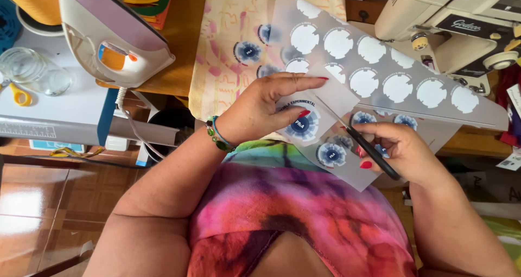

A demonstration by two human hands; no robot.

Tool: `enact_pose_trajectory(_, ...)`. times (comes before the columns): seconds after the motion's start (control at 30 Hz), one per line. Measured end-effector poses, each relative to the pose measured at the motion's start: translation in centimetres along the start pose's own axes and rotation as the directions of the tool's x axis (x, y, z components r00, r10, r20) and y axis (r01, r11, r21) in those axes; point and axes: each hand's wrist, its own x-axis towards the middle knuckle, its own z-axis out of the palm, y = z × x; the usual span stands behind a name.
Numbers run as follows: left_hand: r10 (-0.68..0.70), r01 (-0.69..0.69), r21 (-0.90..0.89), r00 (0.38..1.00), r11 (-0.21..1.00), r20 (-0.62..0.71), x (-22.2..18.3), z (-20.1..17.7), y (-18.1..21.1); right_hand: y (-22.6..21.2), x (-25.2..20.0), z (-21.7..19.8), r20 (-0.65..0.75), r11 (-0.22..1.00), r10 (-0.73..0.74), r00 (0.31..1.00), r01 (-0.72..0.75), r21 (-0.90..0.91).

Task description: Cutting out circular printed designs from a fabric sheet using scissors

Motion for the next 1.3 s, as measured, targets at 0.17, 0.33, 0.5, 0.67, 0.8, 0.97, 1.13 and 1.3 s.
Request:
enact_pose_trajectory(0.17, -0.009, 0.009, 0.015, 1.0, 1.0, -0.003, -0.1, -0.2, 0.1, -0.2, 0.3, 0.1, -0.004, 0.999, 0.027, 1.0, -0.027, -0.026)
enact_pose_trajectory(0.33, -0.023, 0.022, 0.033, 1.0, 0.999, 0.019, -0.1, -0.2, -0.5, -0.1, 0.4, 0.2, 0.033, 0.996, -0.006, 0.999, 0.008, -0.084)
enact_pose_trajectory(0.5, -0.043, 0.043, 0.013, 0.999, 0.999, 0.028, -0.2, -0.1, -0.8, 1.1, 0.3, -0.1, 0.027, 0.993, -0.017, 0.999, 0.02, -0.116)
enact_pose_trajectory(0.67, -0.063, 0.063, 0.018, 0.998, 0.998, 0.026, -0.2, -0.1, -0.7, 1.4, 0.0, 0.0, 0.022, 0.984, -0.062, 0.998, 0.064, -0.165)
enact_pose_trajectory(0.8, -0.09, 0.092, -0.025, 0.994, 0.995, 0.059, -0.3, -0.5, -0.2, 0.7, -0.2, 0.1, 0.023, 0.983, -0.084, 0.996, 0.086, -0.16)
enact_pose_trajectory(0.97, -0.073, 0.085, -0.134, 0.993, 0.987, 0.093, -0.3, -1.6, 0.2, 0.9, -0.7, 0.0, 0.026, 0.975, -0.088, 0.996, 0.092, -0.203)
enact_pose_trajectory(1.13, -0.09, 0.112, -0.177, 0.988, 0.978, 0.129, -0.4, -1.2, -0.3, 1.0, -0.5, 0.3, 0.075, 0.982, -0.063, 0.995, 0.075, -0.171)
enact_pose_trajectory(1.3, -0.038, 0.042, -0.024, 0.989, 0.999, 0.145, -0.2, -0.4, -0.5, 0.0, -0.1, 1.5, 0.06, 0.997, -0.025, 0.998, 0.029, -0.064)
